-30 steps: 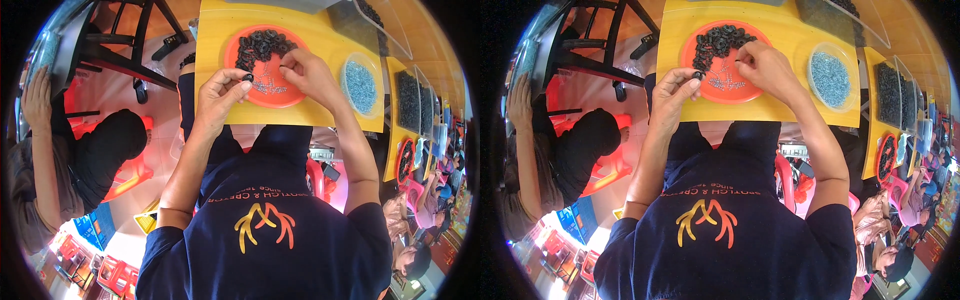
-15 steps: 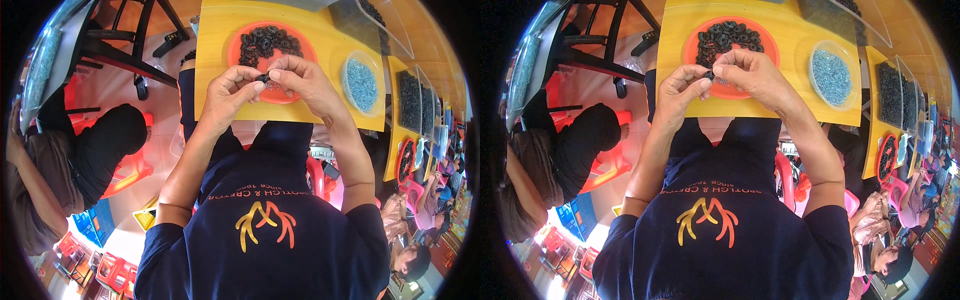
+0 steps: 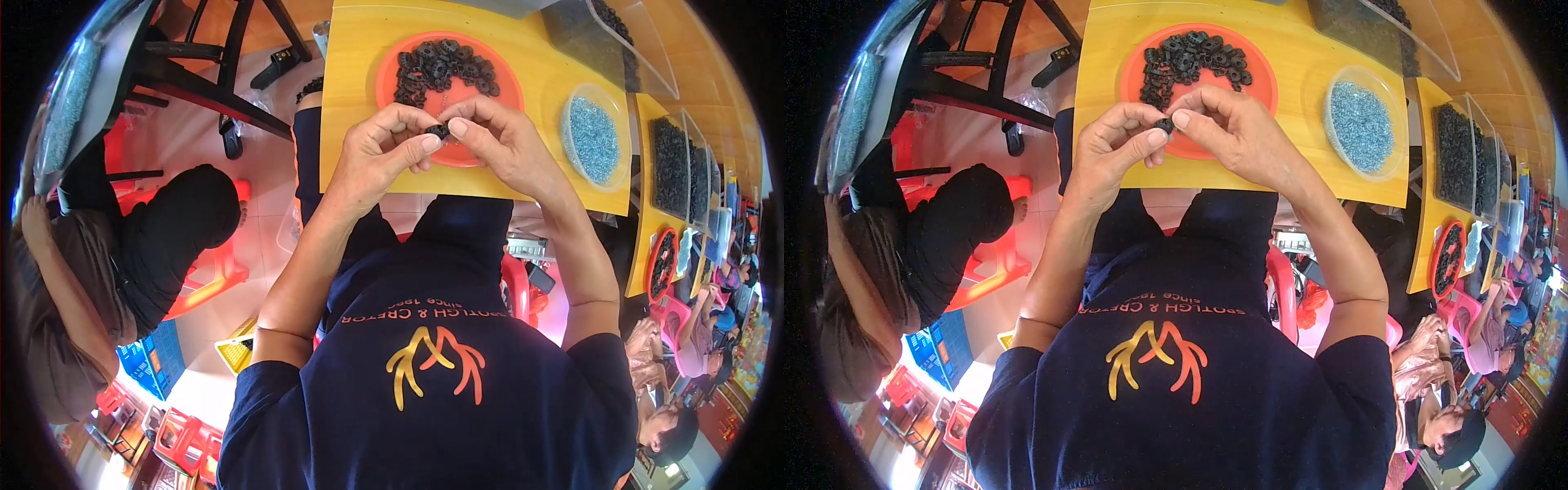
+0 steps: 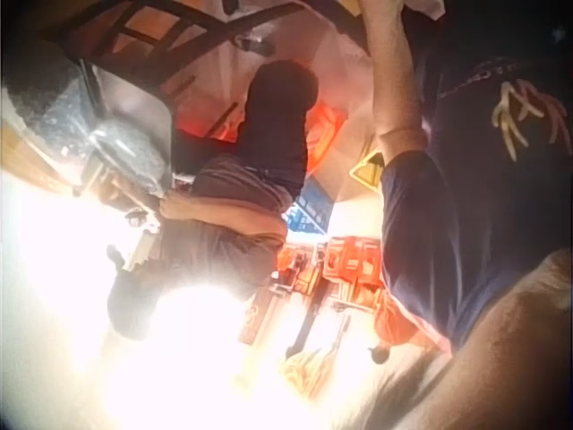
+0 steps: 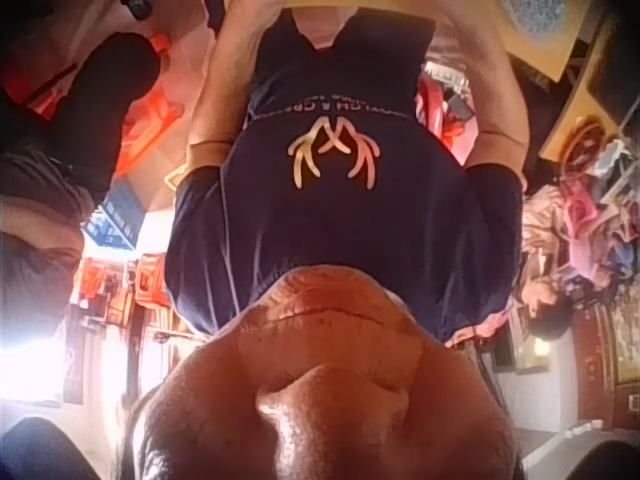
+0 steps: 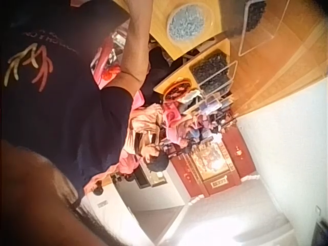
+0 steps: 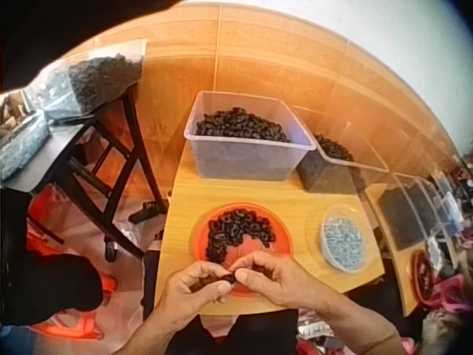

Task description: The person assembles plastic cord locks by taking plastic components and springs from a tray and fitting them together by hand.

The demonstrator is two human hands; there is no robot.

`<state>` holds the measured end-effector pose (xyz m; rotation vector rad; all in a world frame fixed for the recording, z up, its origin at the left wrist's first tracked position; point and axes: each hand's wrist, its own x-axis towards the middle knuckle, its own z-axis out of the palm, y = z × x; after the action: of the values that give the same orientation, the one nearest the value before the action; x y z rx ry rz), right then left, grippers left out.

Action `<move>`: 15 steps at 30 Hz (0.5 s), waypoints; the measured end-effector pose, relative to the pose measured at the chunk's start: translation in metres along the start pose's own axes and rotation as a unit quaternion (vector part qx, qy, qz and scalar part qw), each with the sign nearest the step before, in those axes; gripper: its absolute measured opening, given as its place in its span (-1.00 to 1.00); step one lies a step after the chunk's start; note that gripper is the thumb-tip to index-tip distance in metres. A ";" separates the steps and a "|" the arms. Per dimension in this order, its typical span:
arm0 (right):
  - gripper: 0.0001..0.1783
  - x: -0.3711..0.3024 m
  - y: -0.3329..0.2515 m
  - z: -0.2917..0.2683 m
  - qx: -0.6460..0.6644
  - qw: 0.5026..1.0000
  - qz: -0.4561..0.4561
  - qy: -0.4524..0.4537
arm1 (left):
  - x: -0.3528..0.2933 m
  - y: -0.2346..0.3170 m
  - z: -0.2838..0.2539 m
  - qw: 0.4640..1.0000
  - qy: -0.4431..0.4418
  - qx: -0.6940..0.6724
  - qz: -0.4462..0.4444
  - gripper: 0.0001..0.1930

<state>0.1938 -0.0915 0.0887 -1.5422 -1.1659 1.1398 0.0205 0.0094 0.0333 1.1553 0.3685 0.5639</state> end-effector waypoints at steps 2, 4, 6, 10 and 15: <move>-0.72 0.000 0.009 -0.001 0.012 1.000 -0.015 0.010 | 0.001 0.003 0.000 1.000 -0.006 -0.011 -0.023 -0.83; -0.73 0.000 0.011 -0.001 0.024 0.999 -0.032 0.019 | 0.001 0.005 0.000 0.999 -0.009 -0.020 -0.045 -0.83; -0.75 -0.001 0.008 -0.001 0.046 0.999 0.013 0.024 | 0.002 0.003 0.001 0.997 -0.004 -0.038 -0.063 -0.83; -0.76 -0.001 0.009 0.003 0.051 0.998 0.024 0.035 | 0.003 0.001 0.000 0.998 -0.005 -0.038 -0.045 -0.84; -0.71 -0.001 0.018 0.000 -0.032 0.999 -0.013 0.000 | 0.000 -0.003 -0.004 0.999 -0.025 -0.033 -0.034 -0.84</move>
<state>0.1973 -0.0960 0.0716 -1.5701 -1.2308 1.0946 0.0195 0.0114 0.0290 1.0885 0.3417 0.4836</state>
